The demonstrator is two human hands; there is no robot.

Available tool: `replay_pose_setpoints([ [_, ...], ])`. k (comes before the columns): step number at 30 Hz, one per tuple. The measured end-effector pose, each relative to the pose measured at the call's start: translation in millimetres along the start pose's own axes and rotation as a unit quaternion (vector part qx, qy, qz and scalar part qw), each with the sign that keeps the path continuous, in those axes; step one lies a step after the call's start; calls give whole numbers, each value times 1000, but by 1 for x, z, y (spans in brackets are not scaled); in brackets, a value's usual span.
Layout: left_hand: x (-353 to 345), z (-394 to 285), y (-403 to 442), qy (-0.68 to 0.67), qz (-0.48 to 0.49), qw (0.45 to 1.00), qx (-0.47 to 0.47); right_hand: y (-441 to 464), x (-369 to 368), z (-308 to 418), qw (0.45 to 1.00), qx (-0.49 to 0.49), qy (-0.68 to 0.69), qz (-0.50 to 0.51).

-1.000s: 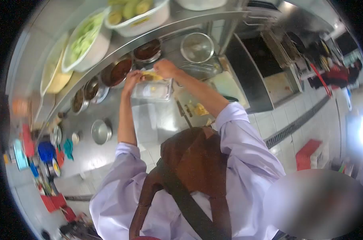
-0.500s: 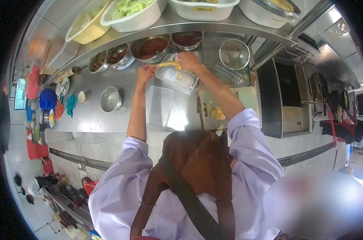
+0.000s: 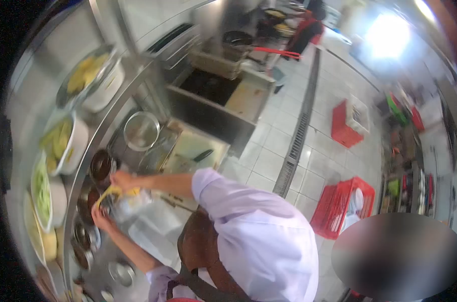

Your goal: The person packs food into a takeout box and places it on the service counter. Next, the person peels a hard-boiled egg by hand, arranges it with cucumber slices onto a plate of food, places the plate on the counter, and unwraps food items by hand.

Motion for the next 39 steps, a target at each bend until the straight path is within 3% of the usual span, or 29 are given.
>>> replay_pose_setpoints([
  [1,-11,2,-7,-99,33,994,20,1,7,18,967,-208,144,-7],
  [3,-33,19,-20,-186,218,957,48,2,4,30,924,-266,275,-24],
  [4,-51,24,-42,-189,284,939,51,3,5,32,926,-260,271,-34],
  [6,-76,44,-59,-4,196,969,150,6,5,40,972,-125,188,-59],
  [7,-78,58,-56,0,197,969,150,4,6,32,972,-125,190,-63],
  [9,-67,87,-55,-227,238,923,201,-4,9,9,991,-12,134,14],
  [11,-79,84,-66,-329,386,842,183,-32,65,44,975,9,211,74],
  [13,-95,91,-83,-161,370,901,160,-48,125,100,944,-182,178,210],
  [14,-114,75,-105,-81,379,910,151,-70,100,36,966,69,205,144],
  [15,-134,59,-127,-3,387,911,141,-86,111,26,949,-28,255,183],
  [16,-125,87,-128,-98,383,891,222,-102,124,19,923,-130,296,210],
  [17,-137,79,-142,20,422,884,198,-111,148,47,919,-241,270,156],
  [18,-158,72,-158,134,464,859,172,-127,165,42,959,-195,164,127],
  [19,-164,80,-169,132,454,863,179,-143,183,40,953,-219,152,145],
  [21,-171,97,-177,274,412,845,203,-169,209,36,942,-276,124,147],
  [23,-177,109,-183,263,397,859,185,-194,222,31,933,-312,116,136],
  [25,-174,125,-184,255,385,871,168,-218,228,24,954,-265,-21,138],
  [26,-173,132,-183,301,384,864,121,-230,228,20,954,-265,-16,140],
  [27,-171,141,-182,347,382,853,73,-243,227,14,940,-305,-25,154],
  [29,-166,162,-184,361,373,850,84,-273,216,-3,924,-344,-31,167],
  [31,-171,160,-190,376,365,847,92,-294,202,-16,941,-237,-160,183],
  [33,-184,145,-205,425,289,850,-116,-299,199,-20,934,-265,-166,173],
  [34,-188,150,-206,426,289,850,-114,-298,200,-20,927,-291,-173,163],
  [35,-195,154,-207,464,325,809,-156,-298,206,-20,926,-293,-171,165],
  [36,-198,161,-209,499,359,763,-197,-293,216,-17,934,-339,-21,108],
  [37,-196,171,-210,500,358,764,-195,-289,226,-15,916,-377,129,48],
  [38,-195,181,-211,499,364,766,-180,-283,236,-12,916,-377,129,51],
  [39,-195,187,-211,498,368,767,-166,-275,245,-10,902,-369,224,18],
])
Point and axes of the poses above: each hand's wrist, its own y-axis towards the middle knuckle, its own x-axis out of the back of the hand, z = x × y, the point moved 2 cm from there along y, towards the middle knuckle, and after that the axes turned 7 degrees about x, right-handed, at the moved point
